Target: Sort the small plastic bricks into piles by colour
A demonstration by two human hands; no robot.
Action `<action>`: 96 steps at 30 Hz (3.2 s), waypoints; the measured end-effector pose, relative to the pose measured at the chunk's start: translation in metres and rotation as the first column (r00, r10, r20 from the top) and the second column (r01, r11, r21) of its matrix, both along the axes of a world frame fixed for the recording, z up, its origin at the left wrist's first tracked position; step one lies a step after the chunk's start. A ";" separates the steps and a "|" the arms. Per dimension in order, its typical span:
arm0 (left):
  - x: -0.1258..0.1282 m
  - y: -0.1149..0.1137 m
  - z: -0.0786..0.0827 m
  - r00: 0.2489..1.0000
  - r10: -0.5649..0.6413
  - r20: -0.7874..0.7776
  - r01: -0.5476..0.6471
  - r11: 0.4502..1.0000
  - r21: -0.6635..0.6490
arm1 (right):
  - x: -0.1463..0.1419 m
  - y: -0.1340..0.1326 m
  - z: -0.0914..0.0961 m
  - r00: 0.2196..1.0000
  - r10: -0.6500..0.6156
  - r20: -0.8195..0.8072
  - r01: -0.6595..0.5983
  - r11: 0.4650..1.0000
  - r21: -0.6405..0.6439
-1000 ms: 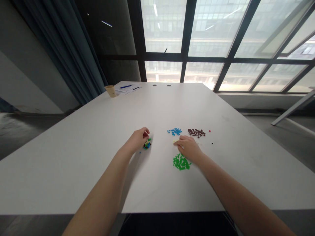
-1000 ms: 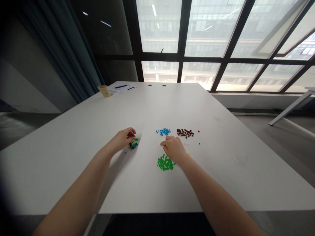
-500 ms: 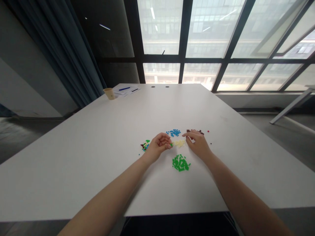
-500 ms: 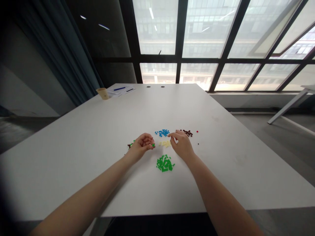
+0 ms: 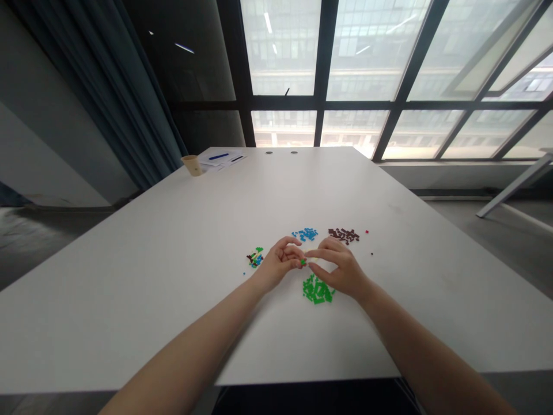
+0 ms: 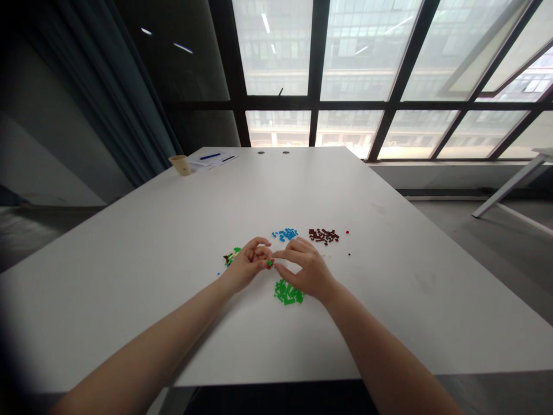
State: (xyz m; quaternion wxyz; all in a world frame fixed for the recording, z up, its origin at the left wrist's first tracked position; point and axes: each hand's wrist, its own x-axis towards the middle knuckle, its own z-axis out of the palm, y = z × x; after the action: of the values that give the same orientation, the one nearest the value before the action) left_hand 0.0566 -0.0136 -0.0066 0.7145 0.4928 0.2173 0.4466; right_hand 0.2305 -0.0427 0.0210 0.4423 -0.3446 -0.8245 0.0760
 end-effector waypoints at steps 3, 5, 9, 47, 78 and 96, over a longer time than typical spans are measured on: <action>0.001 0.001 -0.003 0.999 -0.009 -0.037 0.008 1.000 -0.025 | -0.003 -0.002 0.001 0.997 0.019 0.073 -0.016 0.999 -0.031; 0.001 0.001 -0.004 0.997 -0.002 -0.073 0.001 1.000 -0.017 | -0.003 -0.002 0.001 0.994 0.018 0.107 -0.013 0.999 -0.051; -0.002 0.004 0.001 0.982 0.071 -0.178 -0.060 0.996 0.062 | -0.001 0.000 -0.001 0.990 -0.005 0.141 0.017 0.996 -0.087; -0.083 0.041 0.000 0.315 0.334 -0.888 -0.034 0.939 0.341 | 0.009 0.002 -0.022 0.894 0.163 0.418 0.025 0.913 -0.408; -0.051 0.027 0.021 0.652 0.394 -0.648 -0.218 0.916 0.337 | 0.042 0.017 -0.008 0.969 -0.234 0.084 0.248 0.930 -0.272; -0.009 -0.005 0.013 0.719 0.518 -0.463 -0.238 0.810 0.535 | 0.028 0.014 -0.010 0.987 -0.144 0.072 0.157 0.957 -0.244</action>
State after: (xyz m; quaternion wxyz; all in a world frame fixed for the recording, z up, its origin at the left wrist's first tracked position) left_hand 0.0472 -0.0181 0.0064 0.3704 0.6970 0.4200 0.4478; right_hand 0.2586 -0.0285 0.0114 0.3778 -0.4610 -0.7914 0.1355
